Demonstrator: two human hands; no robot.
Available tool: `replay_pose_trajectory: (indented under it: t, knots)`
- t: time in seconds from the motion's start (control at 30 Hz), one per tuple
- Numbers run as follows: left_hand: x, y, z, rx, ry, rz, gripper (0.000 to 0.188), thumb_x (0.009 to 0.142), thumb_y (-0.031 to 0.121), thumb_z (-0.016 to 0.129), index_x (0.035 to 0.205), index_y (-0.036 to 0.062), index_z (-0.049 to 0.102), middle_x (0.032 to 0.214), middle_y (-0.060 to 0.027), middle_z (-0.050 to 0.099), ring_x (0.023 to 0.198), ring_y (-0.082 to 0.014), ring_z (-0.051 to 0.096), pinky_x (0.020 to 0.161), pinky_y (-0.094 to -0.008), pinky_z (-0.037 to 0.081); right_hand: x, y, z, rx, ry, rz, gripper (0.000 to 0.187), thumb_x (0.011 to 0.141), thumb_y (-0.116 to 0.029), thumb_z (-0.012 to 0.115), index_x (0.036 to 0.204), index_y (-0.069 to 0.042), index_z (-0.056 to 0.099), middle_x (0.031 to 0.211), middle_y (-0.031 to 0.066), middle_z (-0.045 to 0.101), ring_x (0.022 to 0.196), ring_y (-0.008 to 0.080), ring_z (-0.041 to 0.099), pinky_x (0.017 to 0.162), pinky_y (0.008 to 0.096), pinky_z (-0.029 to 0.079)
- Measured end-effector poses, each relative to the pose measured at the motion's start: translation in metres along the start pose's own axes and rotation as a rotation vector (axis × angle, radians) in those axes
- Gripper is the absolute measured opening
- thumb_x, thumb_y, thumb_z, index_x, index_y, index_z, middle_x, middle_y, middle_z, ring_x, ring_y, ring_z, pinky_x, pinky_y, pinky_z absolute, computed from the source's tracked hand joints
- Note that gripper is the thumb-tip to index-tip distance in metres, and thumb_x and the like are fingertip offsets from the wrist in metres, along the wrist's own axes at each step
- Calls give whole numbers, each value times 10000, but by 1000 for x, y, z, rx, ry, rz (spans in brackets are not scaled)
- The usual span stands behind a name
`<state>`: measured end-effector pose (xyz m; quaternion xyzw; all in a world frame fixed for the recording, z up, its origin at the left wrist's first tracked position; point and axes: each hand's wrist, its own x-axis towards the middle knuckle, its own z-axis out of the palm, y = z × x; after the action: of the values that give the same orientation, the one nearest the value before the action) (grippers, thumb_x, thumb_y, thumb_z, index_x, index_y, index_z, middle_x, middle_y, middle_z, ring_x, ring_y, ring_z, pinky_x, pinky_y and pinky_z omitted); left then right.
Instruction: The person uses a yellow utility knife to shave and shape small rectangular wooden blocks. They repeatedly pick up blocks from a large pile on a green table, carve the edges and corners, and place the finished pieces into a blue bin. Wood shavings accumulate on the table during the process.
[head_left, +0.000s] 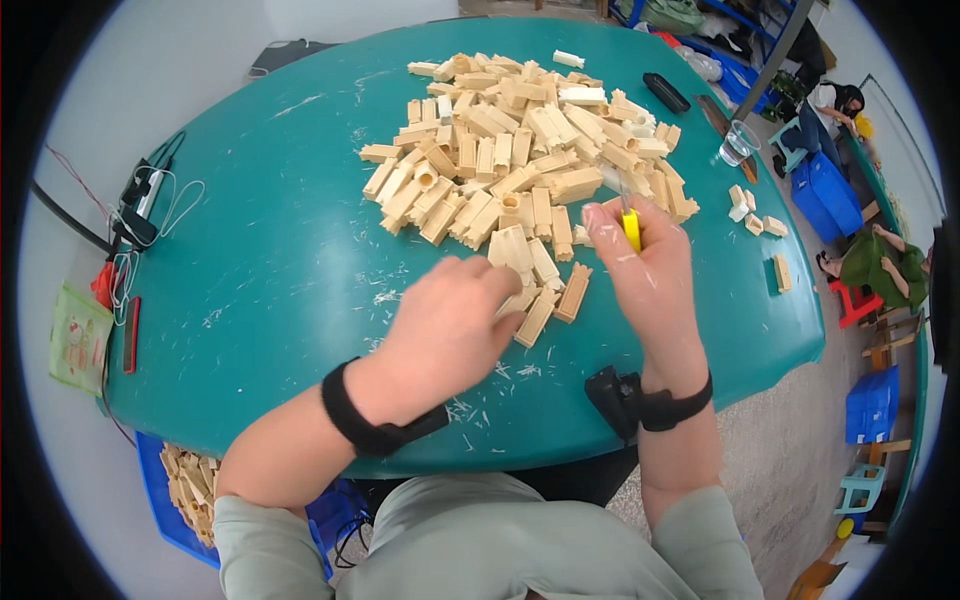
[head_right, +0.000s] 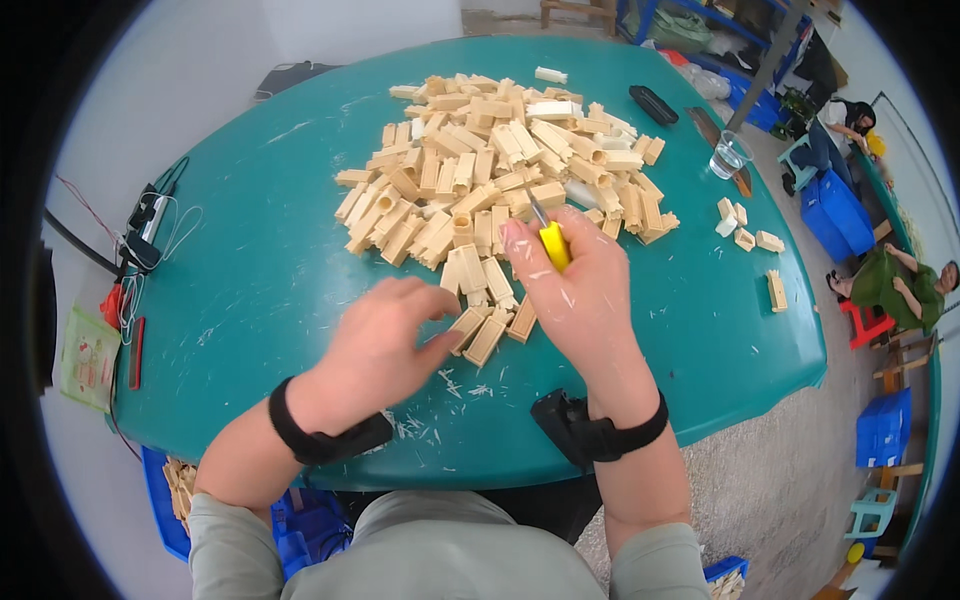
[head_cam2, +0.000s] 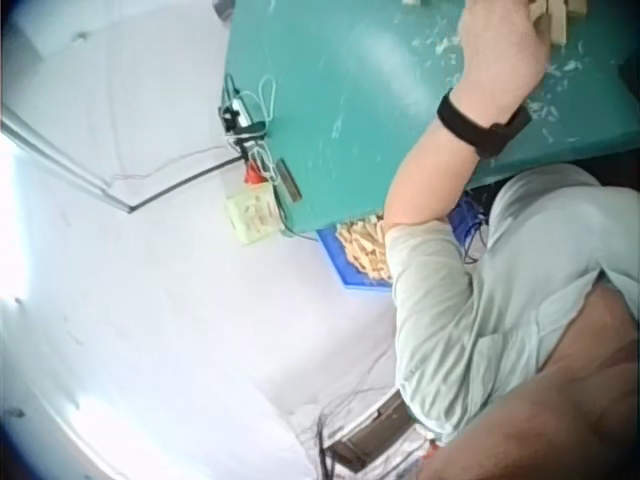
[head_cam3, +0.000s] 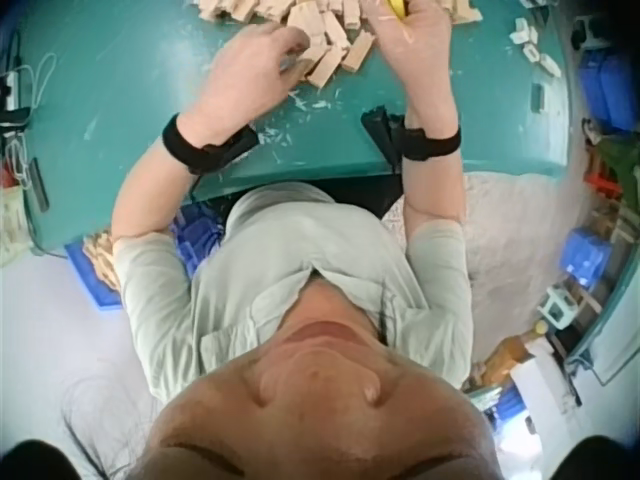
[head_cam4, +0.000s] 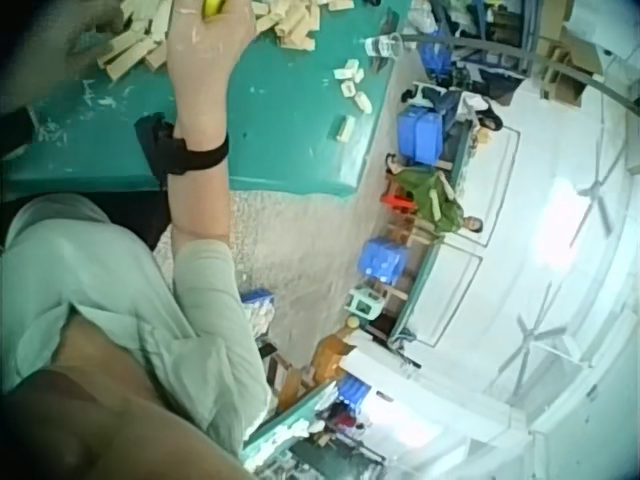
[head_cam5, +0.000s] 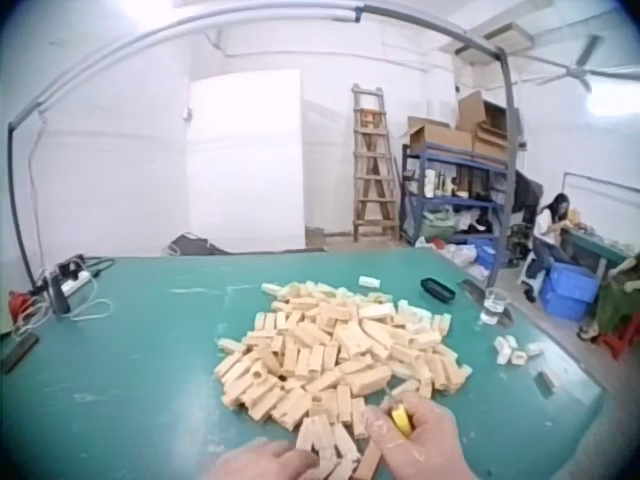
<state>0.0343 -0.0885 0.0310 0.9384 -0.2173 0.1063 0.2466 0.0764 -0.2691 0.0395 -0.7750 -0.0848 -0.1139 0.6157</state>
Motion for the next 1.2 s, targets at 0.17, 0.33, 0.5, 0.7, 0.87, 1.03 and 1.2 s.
replay_pose_trajectory:
  t: [0.17,0.33,0.5,0.7,0.87,1.03,1.2]
  knots:
    - [6,4,27,158,-191,-46,300,675,201,715,829,50,507,741,-119,533,738,-317,546,648,-408,452,8,14,6,154,-66,96,214,833,-189,634,759,-5,555,631,-28,492,589,32,390,509,214,346]
    - [-1,-22,17,72,-214,-131,328,650,180,736,863,52,522,810,-125,566,779,-328,556,665,-398,456,10,26,2,184,-100,165,227,838,-200,626,762,1,554,629,-25,489,594,38,392,511,223,349]
    - [-14,-40,2,88,-101,-184,388,626,125,762,947,69,553,920,-122,565,867,-316,537,738,-377,453,7,28,10,64,-77,108,249,839,-221,622,777,10,551,616,7,498,590,57,403,523,238,370]
    - [-18,-45,1,36,-16,-193,365,624,106,758,928,67,559,945,-109,542,879,-307,525,740,-373,452,19,45,-2,-276,-75,229,340,859,-311,569,822,26,571,620,116,557,570,193,508,551,317,417]
    - [-12,-39,7,67,62,-70,367,575,66,754,888,64,561,904,-113,524,856,-312,505,731,-379,440,13,45,-12,-380,-249,255,312,850,-314,550,837,-7,607,755,197,614,731,351,603,625,393,473]
    - [-19,-36,8,-1,-25,-30,396,539,36,757,878,45,554,850,-115,511,812,-321,484,704,-385,424,16,58,15,-380,-463,83,338,858,-316,550,868,20,582,762,200,596,704,315,568,655,388,447]
    - [-19,-27,20,-62,-43,-24,311,552,-11,733,808,28,560,825,-112,526,806,-313,495,699,-376,417,9,52,0,-344,-328,-46,330,859,-316,547,875,14,550,746,218,574,735,386,558,636,419,434]
